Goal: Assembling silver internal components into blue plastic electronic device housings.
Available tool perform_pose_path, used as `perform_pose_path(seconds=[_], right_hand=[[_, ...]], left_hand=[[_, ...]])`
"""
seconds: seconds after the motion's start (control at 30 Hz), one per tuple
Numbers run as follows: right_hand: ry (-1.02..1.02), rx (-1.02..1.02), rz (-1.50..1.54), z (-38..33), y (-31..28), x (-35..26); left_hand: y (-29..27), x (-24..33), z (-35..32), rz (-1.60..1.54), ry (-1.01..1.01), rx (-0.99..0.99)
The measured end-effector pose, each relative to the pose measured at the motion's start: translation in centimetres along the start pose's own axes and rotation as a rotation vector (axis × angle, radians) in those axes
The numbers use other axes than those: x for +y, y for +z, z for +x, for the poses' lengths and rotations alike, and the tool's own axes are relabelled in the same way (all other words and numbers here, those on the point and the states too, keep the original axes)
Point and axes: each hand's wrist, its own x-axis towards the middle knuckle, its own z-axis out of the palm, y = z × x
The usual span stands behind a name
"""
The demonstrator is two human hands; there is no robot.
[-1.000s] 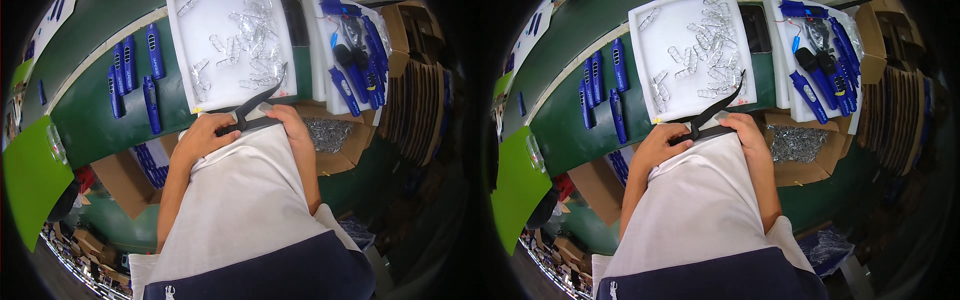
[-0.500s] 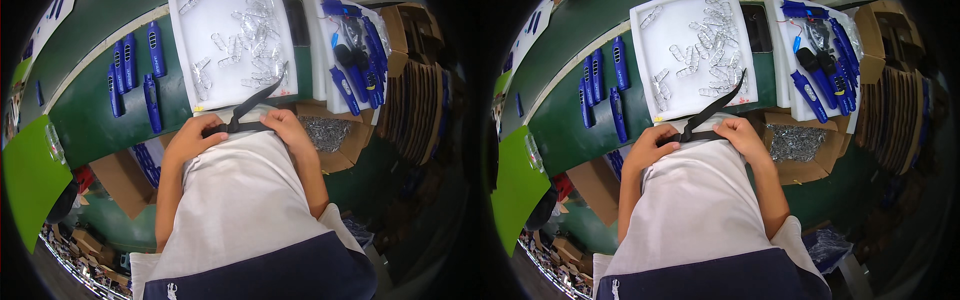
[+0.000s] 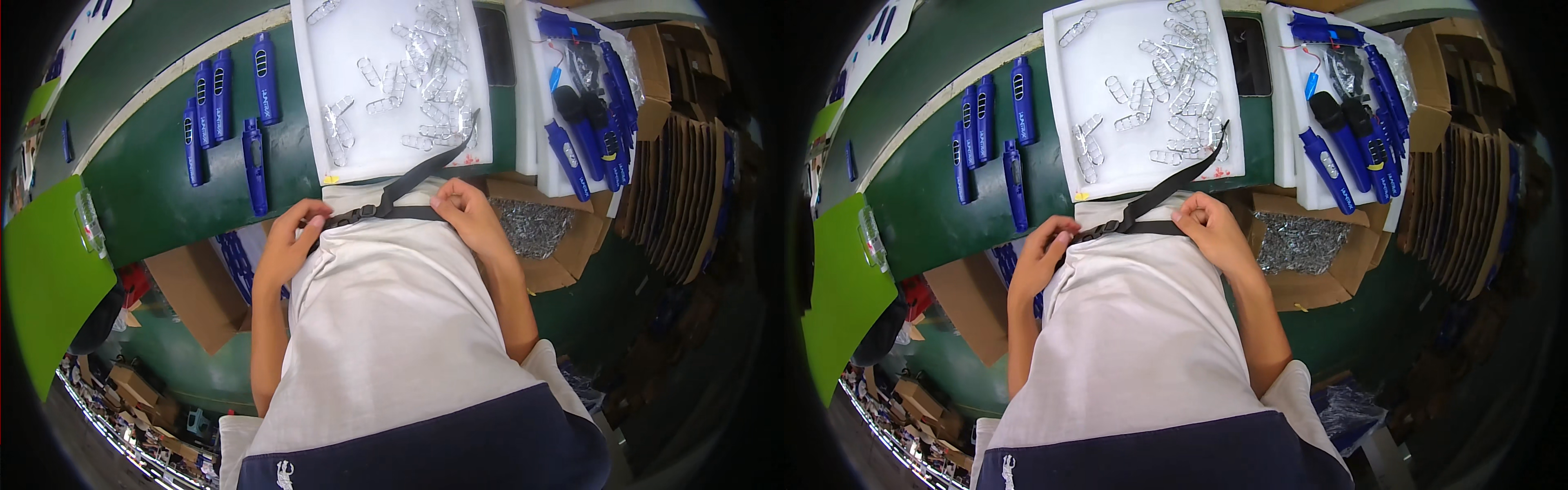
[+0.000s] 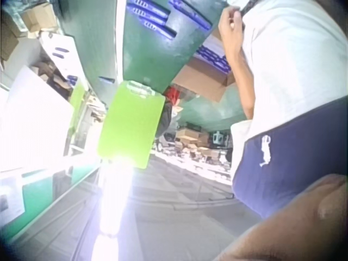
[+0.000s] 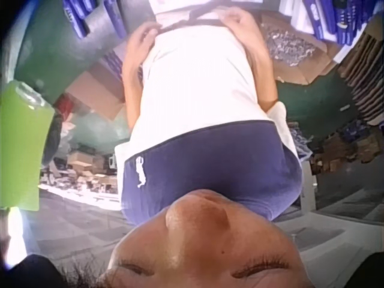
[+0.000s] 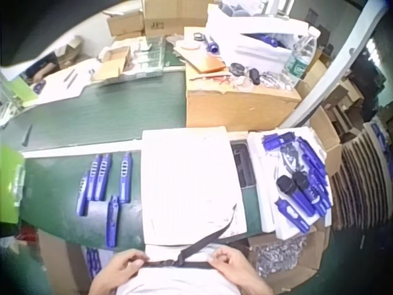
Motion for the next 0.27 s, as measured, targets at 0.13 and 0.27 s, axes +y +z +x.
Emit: perform_pose_path(seconds=[0.13,0.27], right_hand=[[-0.067,0.096,-0.01,-2.5,-0.8,0.3],[-0.231,0.236,-0.364,-4.7,-2.2,3.3]], left_hand=[[-0.8,-5.9,-5.7,-0.108,-0.003,0.374],[1.9,-17.0,-12.4,-0.141,-0.073,0.625]])
